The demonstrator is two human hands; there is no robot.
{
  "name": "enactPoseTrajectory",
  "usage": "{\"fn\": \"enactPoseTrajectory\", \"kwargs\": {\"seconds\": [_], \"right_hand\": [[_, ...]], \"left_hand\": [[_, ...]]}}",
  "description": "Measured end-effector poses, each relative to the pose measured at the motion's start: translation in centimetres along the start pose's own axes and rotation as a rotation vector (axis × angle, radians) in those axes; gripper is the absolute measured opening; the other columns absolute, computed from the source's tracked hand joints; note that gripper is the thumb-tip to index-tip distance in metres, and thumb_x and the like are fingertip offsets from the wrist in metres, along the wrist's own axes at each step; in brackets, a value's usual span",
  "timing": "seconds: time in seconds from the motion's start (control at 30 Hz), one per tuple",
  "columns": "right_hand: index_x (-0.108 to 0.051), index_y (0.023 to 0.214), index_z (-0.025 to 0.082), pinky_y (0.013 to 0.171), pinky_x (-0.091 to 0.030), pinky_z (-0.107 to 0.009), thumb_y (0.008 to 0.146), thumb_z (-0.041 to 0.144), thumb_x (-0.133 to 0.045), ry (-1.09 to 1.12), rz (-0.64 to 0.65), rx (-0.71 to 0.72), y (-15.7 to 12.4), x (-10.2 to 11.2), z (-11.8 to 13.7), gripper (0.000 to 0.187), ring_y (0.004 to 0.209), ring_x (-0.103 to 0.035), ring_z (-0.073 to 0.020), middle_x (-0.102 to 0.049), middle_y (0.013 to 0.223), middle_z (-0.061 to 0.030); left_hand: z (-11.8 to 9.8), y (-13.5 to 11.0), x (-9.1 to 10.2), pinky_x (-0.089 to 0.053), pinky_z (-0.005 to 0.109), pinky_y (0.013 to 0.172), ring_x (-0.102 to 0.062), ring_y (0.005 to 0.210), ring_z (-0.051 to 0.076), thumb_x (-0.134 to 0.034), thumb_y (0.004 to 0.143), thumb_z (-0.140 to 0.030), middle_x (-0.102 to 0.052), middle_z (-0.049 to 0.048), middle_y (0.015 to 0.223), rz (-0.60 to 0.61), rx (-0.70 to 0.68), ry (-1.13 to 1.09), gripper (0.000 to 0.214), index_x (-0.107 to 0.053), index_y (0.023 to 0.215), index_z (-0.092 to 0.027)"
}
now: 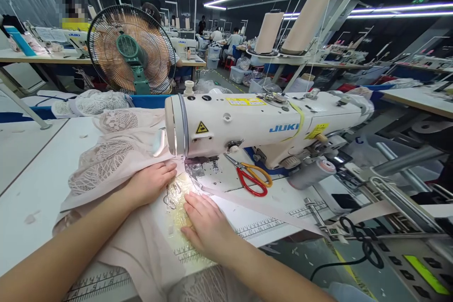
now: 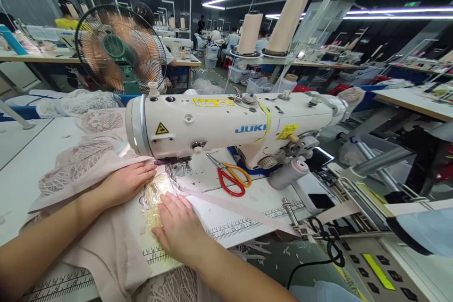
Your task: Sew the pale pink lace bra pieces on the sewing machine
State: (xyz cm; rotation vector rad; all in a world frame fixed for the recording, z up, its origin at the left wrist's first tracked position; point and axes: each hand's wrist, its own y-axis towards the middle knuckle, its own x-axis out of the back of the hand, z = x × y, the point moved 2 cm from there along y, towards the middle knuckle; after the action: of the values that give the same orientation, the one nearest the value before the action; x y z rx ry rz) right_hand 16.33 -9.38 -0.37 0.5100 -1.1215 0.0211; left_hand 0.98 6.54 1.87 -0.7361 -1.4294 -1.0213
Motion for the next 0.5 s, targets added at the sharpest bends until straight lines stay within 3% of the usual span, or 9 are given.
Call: {"fn": "enactPoseTrajectory", "kwargs": {"seconds": [0.1,0.2,0.3,0.37,0.43,0.5], "right_hand": [[-0.057,0.113,0.014,0.099,-0.043,-0.045,0.088,0.029,-0.051,0.051,-0.058,0.037,0.7,0.4,1.6,0.03,0.115,-0.053,-0.0266,-0.061,0.123,-0.0164],[-0.059,0.103,0.017,0.086,-0.049,-0.038,0.088,0.036,-0.051,0.117,-0.044,0.151,1.6,-0.4,4.6,0.026,0.098,-0.059,-0.0231,-0.064,0.109,-0.0115],[-0.058,0.098,0.018,0.074,-0.05,-0.038,0.083,0.061,-0.05,0.077,0.042,0.263,2.0,-2.7,7.7,0.046,0.083,-0.058,-0.0235,-0.063,0.094,-0.0082],[-0.057,0.102,0.015,0.069,-0.049,-0.04,0.078,0.07,-0.051,0.003,0.07,0.278,1.8,-4.1,9.1,0.06,0.078,-0.056,-0.0247,-0.06,0.088,-0.0088],[-0.058,0.101,0.011,0.066,-0.048,-0.039,0.08,0.056,-0.058,-0.071,0.066,0.259,1.5,-4.8,10.0,0.049,0.075,-0.055,-0.0244,-0.059,0.085,-0.01],[-0.06,0.093,0.012,0.061,-0.047,-0.037,0.08,0.036,-0.061,-0.109,0.078,0.251,1.3,-4.4,10.4,0.027,0.072,-0.055,-0.0232,-0.059,0.082,-0.0101]], "left_hand": [[-0.2,0.0,-0.1,-0.047,0.04,0.099,-0.055,0.119,0.025,-0.048,0.089,-0.012,-0.057,0.0105,0.133,-0.009,0.051,0.013,0.033,-0.063,0.118,-0.019],[-1.4,-1.1,0.9,-0.051,0.039,0.092,-0.06,0.109,0.024,-0.046,0.088,-0.009,-0.063,0.0127,0.12,0.0,0.103,0.068,0.029,-0.066,0.108,-0.017],[-2.7,-3.7,2.7,-0.051,0.04,0.089,-0.061,0.104,0.025,-0.043,0.087,-0.008,-0.065,0.0131,0.113,-0.022,0.119,0.181,0.028,-0.067,0.101,-0.017],[-2.6,-6.0,4.0,-0.046,0.045,0.096,-0.055,0.114,0.029,-0.041,0.089,-0.01,-0.06,0.0133,0.124,-0.095,0.163,0.295,0.032,-0.062,0.112,-0.018],[-1.5,-8.5,5.1,-0.037,0.054,0.103,-0.049,0.123,0.034,-0.039,0.09,-0.013,-0.055,0.0136,0.132,-0.154,0.288,0.395,0.039,-0.053,0.125,-0.02],[0.3,-10.9,5.9,-0.037,0.058,0.101,-0.053,0.119,0.035,-0.034,0.089,-0.013,-0.059,0.013,0.126,-0.127,0.423,0.39,0.044,-0.048,0.13,-0.021]]}}
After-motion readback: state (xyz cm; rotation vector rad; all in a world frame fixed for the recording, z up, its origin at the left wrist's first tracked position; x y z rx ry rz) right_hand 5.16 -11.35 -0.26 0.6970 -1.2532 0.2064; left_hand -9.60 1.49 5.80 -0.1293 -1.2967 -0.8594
